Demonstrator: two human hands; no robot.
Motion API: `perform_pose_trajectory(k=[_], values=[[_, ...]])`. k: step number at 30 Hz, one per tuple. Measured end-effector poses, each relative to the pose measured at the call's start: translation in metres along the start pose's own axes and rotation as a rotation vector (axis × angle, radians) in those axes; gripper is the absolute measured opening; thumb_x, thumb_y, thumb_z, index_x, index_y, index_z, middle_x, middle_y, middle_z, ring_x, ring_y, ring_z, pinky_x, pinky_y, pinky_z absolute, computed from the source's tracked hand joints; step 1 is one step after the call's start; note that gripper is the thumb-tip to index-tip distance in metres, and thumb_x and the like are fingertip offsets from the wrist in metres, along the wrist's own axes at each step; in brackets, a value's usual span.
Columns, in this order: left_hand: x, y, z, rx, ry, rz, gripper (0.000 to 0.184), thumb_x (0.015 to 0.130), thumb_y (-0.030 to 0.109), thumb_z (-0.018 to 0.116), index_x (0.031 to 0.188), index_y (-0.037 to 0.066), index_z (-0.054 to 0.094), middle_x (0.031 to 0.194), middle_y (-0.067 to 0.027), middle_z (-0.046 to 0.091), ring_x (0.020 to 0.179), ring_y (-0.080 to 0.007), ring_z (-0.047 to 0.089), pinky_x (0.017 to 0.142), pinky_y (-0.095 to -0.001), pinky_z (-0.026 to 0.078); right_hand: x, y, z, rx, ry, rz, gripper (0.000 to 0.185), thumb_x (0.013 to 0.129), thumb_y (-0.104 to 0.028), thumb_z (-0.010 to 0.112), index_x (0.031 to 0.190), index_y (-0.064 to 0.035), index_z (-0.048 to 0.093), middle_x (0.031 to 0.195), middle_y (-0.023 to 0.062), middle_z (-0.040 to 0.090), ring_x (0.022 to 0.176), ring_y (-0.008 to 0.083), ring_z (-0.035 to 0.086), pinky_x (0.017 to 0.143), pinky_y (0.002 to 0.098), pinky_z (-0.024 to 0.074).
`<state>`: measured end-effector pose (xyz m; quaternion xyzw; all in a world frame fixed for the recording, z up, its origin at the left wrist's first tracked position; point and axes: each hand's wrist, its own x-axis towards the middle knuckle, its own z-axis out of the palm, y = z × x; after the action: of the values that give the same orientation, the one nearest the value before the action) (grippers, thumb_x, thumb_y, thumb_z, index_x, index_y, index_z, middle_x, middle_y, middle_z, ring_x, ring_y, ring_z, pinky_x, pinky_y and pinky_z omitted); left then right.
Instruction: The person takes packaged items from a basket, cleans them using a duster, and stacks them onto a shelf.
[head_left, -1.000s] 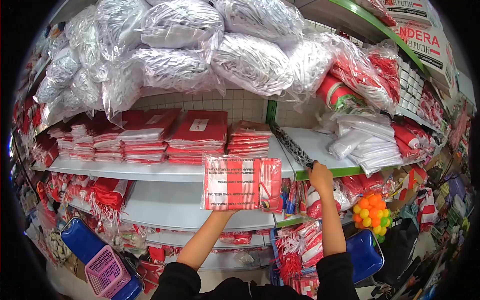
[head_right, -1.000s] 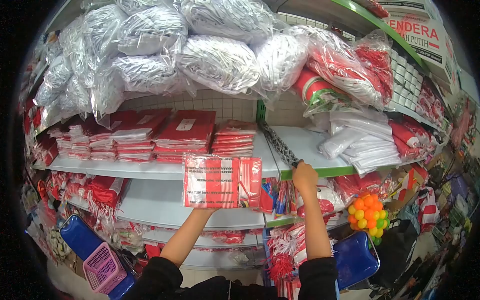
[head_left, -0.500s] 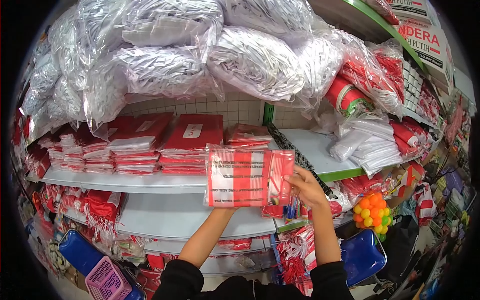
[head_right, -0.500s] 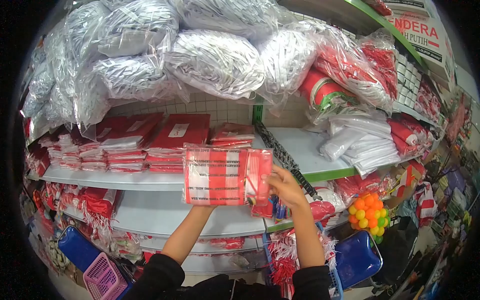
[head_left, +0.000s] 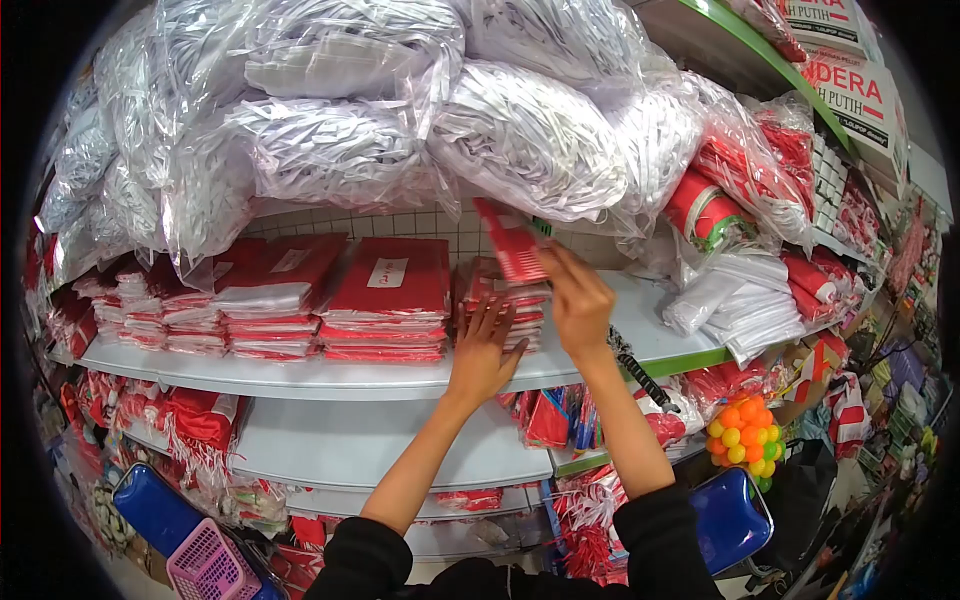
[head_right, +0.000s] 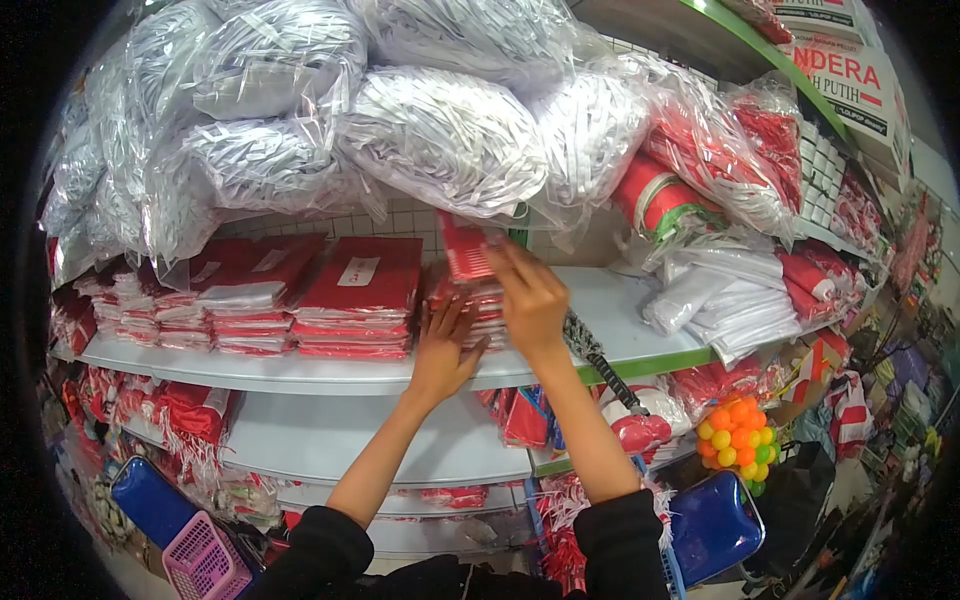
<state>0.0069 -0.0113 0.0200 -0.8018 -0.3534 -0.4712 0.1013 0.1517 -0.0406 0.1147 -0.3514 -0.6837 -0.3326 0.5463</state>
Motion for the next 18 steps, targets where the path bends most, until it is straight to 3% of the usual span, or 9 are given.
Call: perform_pose_trajectory(k=[2, 5, 6, 12, 15, 18], values=[[0.0, -0.001, -0.001, 0.006, 0.0, 0.007, 0.053, 0.081, 0.031, 0.06, 0.124, 0.002, 0.05, 0.132, -0.0192, 0.043, 0.127, -0.0359, 0.034, 0.107, -0.052, 0.021, -0.004, 0.009, 0.034, -0.038, -0.144, -0.06, 0.029, 0.075, -0.004, 0.055, 0.101, -0.0111, 0.066, 0.1, 0.0106, 0.065, 0.092, 0.0268, 0.062, 0.085, 0.0382, 0.0473], [-0.001, -0.002, -0.002, -0.044, 0.018, 0.018, 0.049, 0.077, 0.031, 0.063, 0.113, -0.001, 0.056, 0.128, -0.0209, 0.044, 0.123, -0.0373, 0.037, 0.106, -0.0518, 0.023, -0.028, 0.011, 0.07, -0.29, -0.605, -0.039, 0.025, 0.081, -0.012, 0.054, 0.103, -0.014, 0.067, 0.103, 0.0073, 0.065, 0.097, 0.0276, 0.06, 0.085, 0.0404, 0.0449], [-0.002, -0.002, -0.003, -0.072, 0.025, 0.025, 0.047, 0.075, 0.03, 0.064, 0.109, -0.002, 0.058, 0.127, -0.0216, 0.045, 0.122, -0.0375, 0.037, 0.106, -0.0515, 0.023, -0.028, 0.01, 0.072, -0.257, -0.601, -0.022, 0.024, 0.086, -0.021, 0.052, 0.104, -0.0155, 0.067, 0.101, 0.0057, 0.065, 0.095, 0.0272, 0.058, 0.087, 0.0415, 0.0402], [-0.002, -0.002, -0.004, -0.019, -0.002, 0.061, 0.05, 0.07, 0.032, 0.066, 0.104, -0.006, 0.059, 0.123, -0.0242, 0.047, 0.122, -0.0394, 0.037, 0.105, -0.0508, 0.026, -0.035, 0.004, 0.07, -0.201, -0.593, 0.04, 0.025, 0.091, -0.027, 0.049, 0.105, -0.0148, 0.065, 0.104, 0.0063, 0.064, 0.102, 0.0269, 0.054, 0.09, 0.0446, 0.0336], [-0.001, 0.003, -0.004, -0.037, 0.005, 0.011, 0.05, 0.068, 0.032, 0.067, 0.1, -0.006, 0.06, 0.121, -0.0253, 0.048, 0.122, -0.0405, 0.037, 0.105, -0.0505, 0.026, -0.039, 0.007, 0.068, -0.086, -0.541, 0.054, 0.027, 0.09, -0.026, 0.048, 0.107, -0.012, 0.063, 0.11, 0.0113, 0.06, 0.111, 0.0272, 0.051, 0.096, 0.0508, 0.0289], [-0.003, 0.0, -0.002, -0.001, -0.021, 0.015, 0.049, 0.068, 0.029, 0.067, 0.101, -0.007, 0.06, 0.121, -0.0258, 0.048, 0.123, -0.0407, 0.036, 0.106, -0.05, 0.026, -0.04, 0.0, 0.06, -0.023, -0.432, 0.012, 0.028, 0.089, -0.022, 0.05, 0.112, -0.0095, 0.06, 0.127, 0.0156, 0.049, 0.122, 0.0302, 0.041, 0.102, 0.0545, 0.0235]])
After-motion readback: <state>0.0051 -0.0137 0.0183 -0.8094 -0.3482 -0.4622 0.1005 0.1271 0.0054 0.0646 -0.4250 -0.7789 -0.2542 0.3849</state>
